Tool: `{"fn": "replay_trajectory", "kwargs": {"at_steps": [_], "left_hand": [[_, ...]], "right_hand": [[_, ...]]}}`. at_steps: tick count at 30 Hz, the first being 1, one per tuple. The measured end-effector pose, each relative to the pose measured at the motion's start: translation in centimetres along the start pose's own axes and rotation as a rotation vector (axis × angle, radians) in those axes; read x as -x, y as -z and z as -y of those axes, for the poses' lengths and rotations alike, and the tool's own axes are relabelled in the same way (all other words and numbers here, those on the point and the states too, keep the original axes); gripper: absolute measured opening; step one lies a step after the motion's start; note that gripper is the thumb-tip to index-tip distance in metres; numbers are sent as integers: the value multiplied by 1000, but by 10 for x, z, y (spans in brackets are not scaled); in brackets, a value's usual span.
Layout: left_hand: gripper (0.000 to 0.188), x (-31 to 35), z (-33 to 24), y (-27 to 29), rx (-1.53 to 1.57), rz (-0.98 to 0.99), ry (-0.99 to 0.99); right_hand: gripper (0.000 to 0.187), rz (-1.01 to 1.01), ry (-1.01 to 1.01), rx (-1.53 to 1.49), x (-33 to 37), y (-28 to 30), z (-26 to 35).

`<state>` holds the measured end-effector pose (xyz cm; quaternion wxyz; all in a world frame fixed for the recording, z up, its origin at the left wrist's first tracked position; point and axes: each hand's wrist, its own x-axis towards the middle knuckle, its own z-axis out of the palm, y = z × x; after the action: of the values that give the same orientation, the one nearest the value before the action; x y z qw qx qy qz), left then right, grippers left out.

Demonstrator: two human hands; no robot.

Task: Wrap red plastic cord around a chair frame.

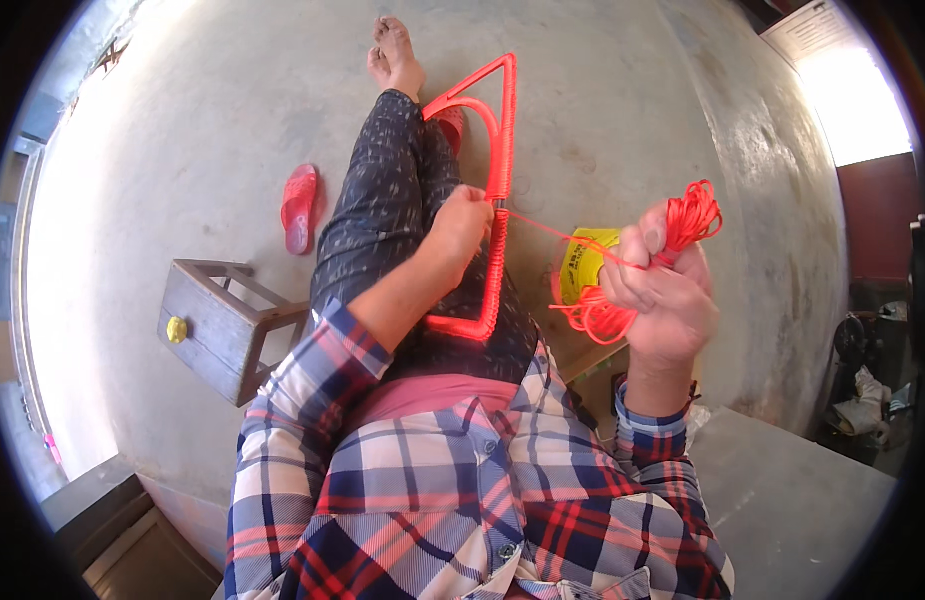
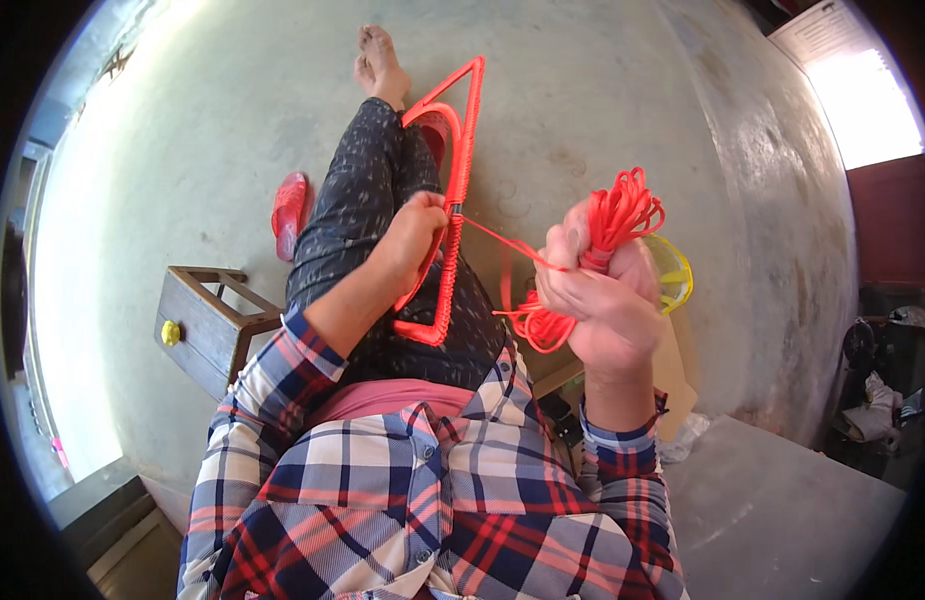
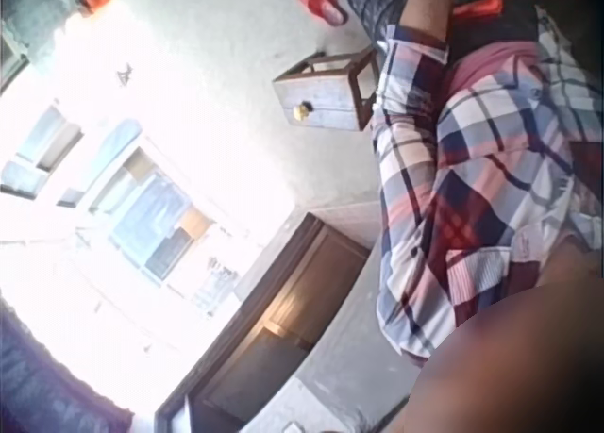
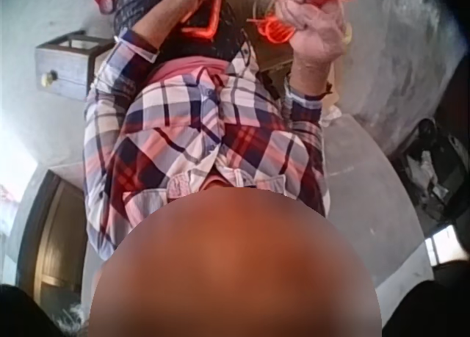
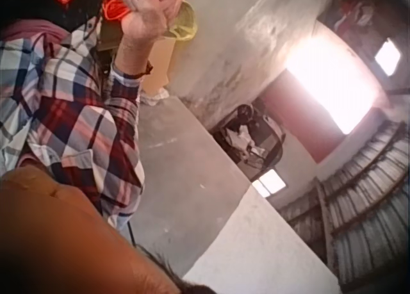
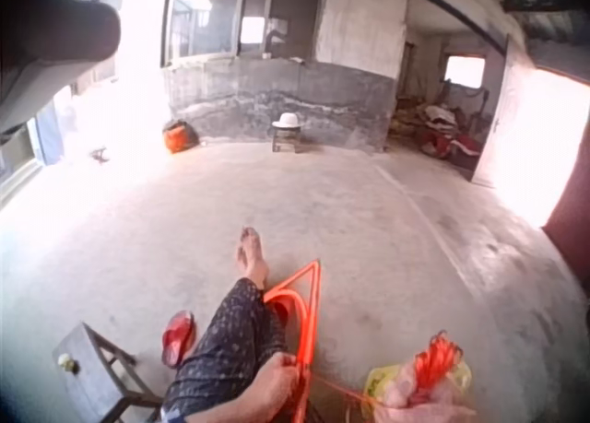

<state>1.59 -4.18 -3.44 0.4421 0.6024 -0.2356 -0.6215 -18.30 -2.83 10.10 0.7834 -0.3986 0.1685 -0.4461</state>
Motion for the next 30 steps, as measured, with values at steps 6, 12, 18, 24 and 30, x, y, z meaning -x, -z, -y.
{"fn": "replay_trajectory", "kwargs": {"at_steps": [6, 12, 18, 24, 30], "left_hand": [[19, 21, -22, 0, -529, -173, -973], [37, 16, -16, 50, -750, -122, -306], [31, 20, 17, 37, -444, 30, -221], [17, 65, -67, 8, -478, -105, -814], [17, 28, -65, 21, 9, 132, -226]], "right_hand": [[36, 251, -13, 31, -17, 29, -15], [27, 332, -73, 1547, -36, 85, -93], [28, -71, -219, 774, -40, 77, -138], [43, 2, 129, 811, -49, 40, -86], [31, -305, 131, 240, -63, 55, 2]]}}
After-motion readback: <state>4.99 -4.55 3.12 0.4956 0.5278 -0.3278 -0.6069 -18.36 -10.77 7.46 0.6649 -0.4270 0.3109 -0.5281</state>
